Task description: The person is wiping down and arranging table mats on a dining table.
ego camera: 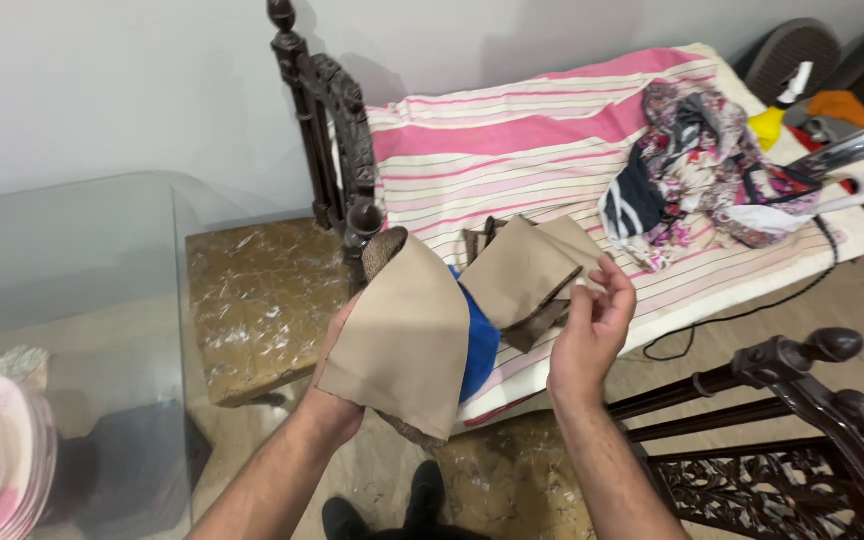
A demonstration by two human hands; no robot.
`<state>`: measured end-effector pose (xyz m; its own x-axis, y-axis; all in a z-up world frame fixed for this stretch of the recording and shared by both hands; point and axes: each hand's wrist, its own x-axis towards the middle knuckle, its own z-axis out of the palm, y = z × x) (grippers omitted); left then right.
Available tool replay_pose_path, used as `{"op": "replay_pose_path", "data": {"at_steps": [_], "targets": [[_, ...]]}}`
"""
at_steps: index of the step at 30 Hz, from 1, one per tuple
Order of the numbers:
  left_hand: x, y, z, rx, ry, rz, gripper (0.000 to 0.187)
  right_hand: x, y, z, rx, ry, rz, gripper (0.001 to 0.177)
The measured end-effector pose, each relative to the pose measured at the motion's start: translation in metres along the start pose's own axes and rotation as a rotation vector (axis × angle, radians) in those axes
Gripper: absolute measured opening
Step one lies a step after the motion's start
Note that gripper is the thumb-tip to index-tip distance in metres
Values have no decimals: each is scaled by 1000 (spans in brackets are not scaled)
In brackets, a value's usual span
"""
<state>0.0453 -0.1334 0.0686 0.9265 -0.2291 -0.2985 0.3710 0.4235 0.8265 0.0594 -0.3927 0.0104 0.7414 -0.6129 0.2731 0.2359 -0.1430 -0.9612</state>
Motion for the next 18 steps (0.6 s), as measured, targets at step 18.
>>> {"op": "replay_pose_path", "data": {"at_steps": [18], "targets": [[-111,58,-140,-33,389,341,39,-189,-143,162,-98,-1101,-576,66]]}}
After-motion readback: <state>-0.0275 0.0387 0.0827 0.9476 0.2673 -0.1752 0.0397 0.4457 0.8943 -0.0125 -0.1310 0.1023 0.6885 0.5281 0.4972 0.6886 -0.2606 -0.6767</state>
